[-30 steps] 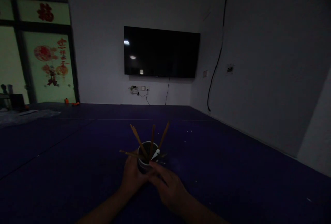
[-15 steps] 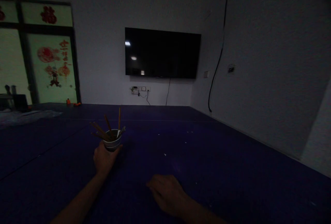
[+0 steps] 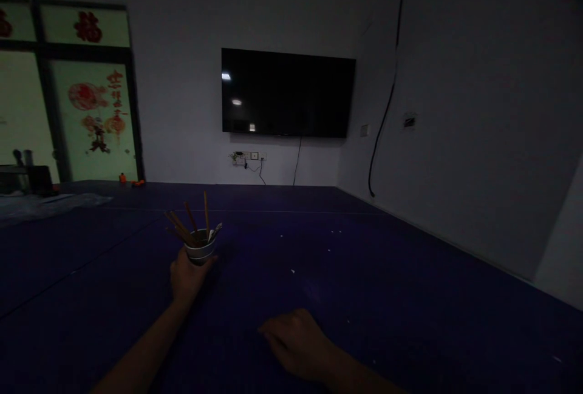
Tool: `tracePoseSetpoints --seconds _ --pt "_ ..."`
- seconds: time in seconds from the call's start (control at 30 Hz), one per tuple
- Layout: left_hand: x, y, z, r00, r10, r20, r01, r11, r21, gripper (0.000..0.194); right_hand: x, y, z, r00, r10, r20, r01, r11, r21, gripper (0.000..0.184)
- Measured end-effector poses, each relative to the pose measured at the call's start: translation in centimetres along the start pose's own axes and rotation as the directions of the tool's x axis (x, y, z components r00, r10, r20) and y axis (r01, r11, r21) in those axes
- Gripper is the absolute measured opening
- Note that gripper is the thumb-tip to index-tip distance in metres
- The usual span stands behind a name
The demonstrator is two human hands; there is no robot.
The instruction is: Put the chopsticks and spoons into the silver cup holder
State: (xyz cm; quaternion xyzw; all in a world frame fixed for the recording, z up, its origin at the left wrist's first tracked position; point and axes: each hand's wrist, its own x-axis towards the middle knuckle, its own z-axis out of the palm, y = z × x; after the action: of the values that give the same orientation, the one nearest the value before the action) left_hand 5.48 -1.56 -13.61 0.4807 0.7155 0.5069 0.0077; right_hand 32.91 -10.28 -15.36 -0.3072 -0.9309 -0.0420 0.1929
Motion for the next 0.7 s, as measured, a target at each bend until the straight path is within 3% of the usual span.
tracePoseSetpoints --seconds 0.33,0.7 --pt "0.34 -0.31 0.19 0.998 0.063 0.002 -0.063 0.994 -0.091 0.065 0.17 -0.01 -0.12 0.999 0.034 0.038 -0.036 0.998 0.054 0.029" --pt "0.84 -0.45 0.22 0.999 -0.032 0.033 0.035 0.993 -0.111 0.076 0.29 -0.05 -0.29 0.994 0.043 0.096 -0.049 0.997 0.061 0.03"
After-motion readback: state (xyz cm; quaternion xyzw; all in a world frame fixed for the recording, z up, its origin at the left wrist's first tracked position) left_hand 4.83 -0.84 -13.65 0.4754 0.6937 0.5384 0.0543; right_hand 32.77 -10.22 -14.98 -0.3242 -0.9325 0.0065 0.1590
